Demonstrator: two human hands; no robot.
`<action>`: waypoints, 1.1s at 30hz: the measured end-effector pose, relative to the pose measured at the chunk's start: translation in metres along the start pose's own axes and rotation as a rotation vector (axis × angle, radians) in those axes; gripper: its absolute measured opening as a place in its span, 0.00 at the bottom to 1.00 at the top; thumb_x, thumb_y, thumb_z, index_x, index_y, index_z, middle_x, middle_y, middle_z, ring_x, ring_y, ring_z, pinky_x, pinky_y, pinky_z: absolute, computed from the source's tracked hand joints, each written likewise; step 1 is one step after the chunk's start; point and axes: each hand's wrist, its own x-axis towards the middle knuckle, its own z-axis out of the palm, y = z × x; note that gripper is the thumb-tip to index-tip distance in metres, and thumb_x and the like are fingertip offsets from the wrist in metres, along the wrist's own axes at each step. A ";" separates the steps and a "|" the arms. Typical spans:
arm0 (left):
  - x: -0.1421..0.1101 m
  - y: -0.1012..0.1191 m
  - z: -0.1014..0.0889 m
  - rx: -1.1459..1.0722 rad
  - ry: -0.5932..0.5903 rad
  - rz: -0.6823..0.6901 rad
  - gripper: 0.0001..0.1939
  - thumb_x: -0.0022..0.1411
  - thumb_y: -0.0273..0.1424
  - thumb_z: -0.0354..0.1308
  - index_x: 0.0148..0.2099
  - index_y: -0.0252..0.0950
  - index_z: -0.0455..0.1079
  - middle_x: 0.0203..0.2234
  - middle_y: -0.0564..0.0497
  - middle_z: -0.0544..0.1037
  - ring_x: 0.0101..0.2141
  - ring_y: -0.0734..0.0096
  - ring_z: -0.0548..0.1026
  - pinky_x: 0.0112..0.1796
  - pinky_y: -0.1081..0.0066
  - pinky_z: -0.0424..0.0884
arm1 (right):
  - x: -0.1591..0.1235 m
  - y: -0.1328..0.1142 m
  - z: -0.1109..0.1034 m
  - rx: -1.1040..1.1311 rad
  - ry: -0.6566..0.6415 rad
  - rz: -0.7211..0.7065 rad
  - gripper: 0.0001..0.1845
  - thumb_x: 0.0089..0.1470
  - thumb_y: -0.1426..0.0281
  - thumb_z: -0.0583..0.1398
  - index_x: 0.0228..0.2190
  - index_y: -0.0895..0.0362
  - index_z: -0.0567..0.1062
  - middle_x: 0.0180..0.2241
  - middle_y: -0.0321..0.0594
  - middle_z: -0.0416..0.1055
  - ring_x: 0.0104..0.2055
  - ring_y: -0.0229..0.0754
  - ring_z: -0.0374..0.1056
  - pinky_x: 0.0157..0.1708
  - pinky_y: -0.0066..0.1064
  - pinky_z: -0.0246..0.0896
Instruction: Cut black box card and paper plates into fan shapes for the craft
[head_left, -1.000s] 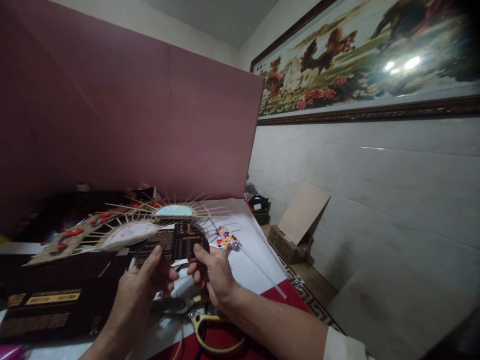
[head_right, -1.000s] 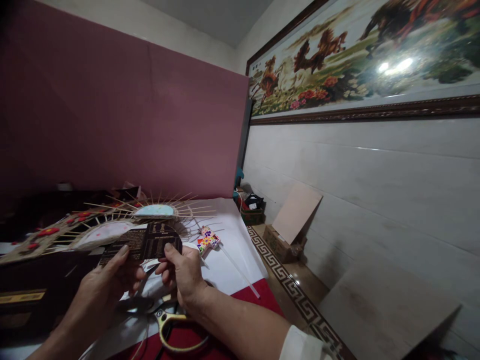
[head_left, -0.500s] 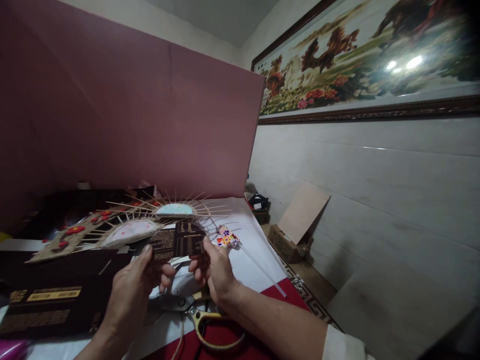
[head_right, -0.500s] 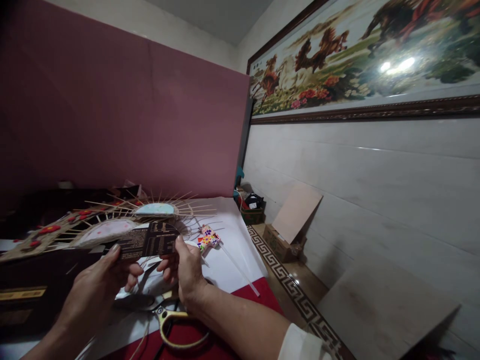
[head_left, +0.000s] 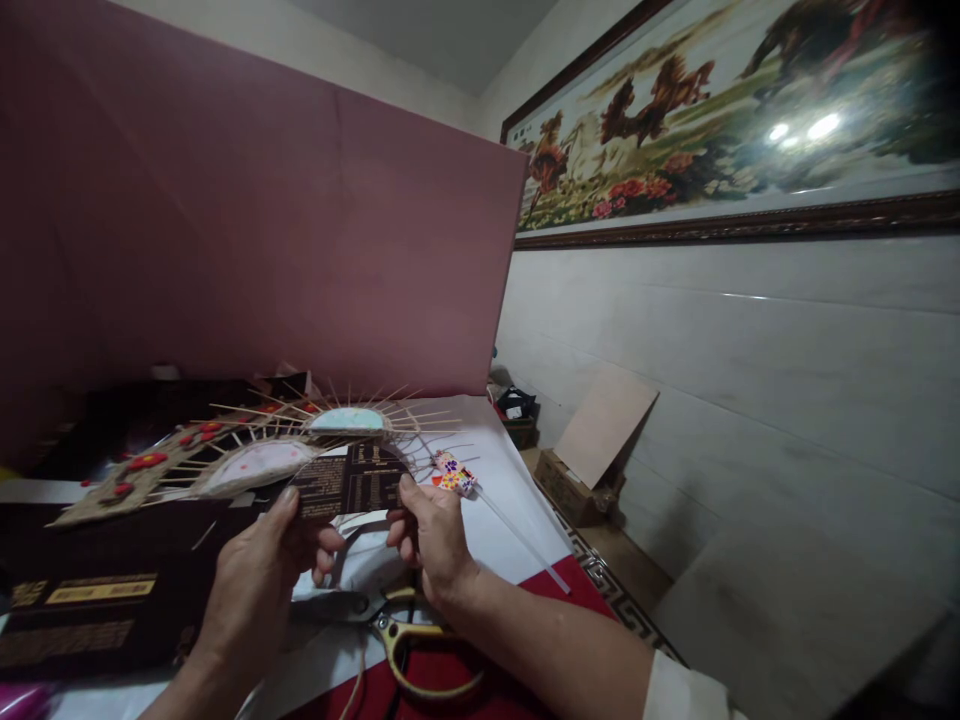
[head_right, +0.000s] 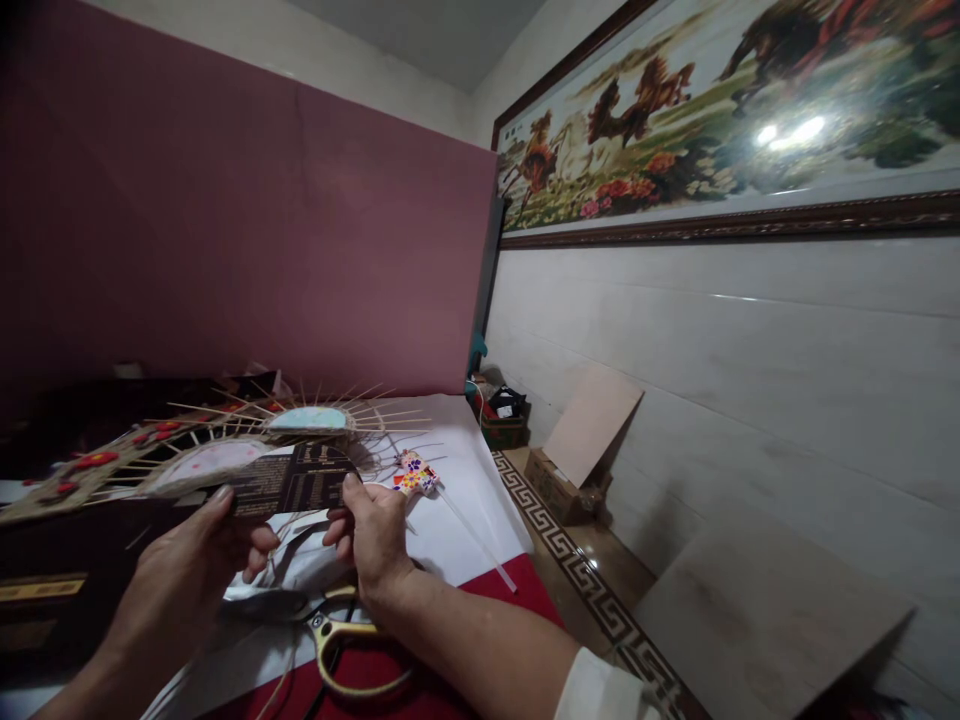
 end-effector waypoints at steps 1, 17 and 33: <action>0.000 0.000 0.000 -0.009 -0.016 -0.007 0.19 0.51 0.45 0.63 0.27 0.32 0.75 0.15 0.46 0.77 0.15 0.69 0.69 0.17 0.71 0.65 | 0.000 0.000 0.000 0.001 0.003 -0.009 0.28 0.42 0.45 0.61 0.20 0.59 0.67 0.10 0.32 0.64 0.08 0.27 0.49 0.08 0.20 0.33; -0.002 -0.010 -0.002 0.293 -0.237 -0.040 0.22 0.53 0.48 0.61 0.21 0.34 0.76 0.18 0.45 0.76 0.20 0.69 0.69 0.24 0.70 0.66 | -0.007 0.005 0.001 0.059 -0.249 -0.041 0.26 0.38 0.50 0.69 0.24 0.60 0.70 0.17 0.33 0.69 0.13 0.28 0.57 0.10 0.20 0.44; -0.001 -0.008 -0.002 0.155 -0.159 -0.024 0.18 0.48 0.44 0.66 0.19 0.33 0.76 0.16 0.45 0.76 0.17 0.71 0.69 0.19 0.72 0.64 | -0.010 0.003 0.004 0.174 -0.272 0.045 0.27 0.34 0.52 0.72 0.26 0.61 0.72 0.19 0.35 0.70 0.15 0.30 0.59 0.11 0.21 0.48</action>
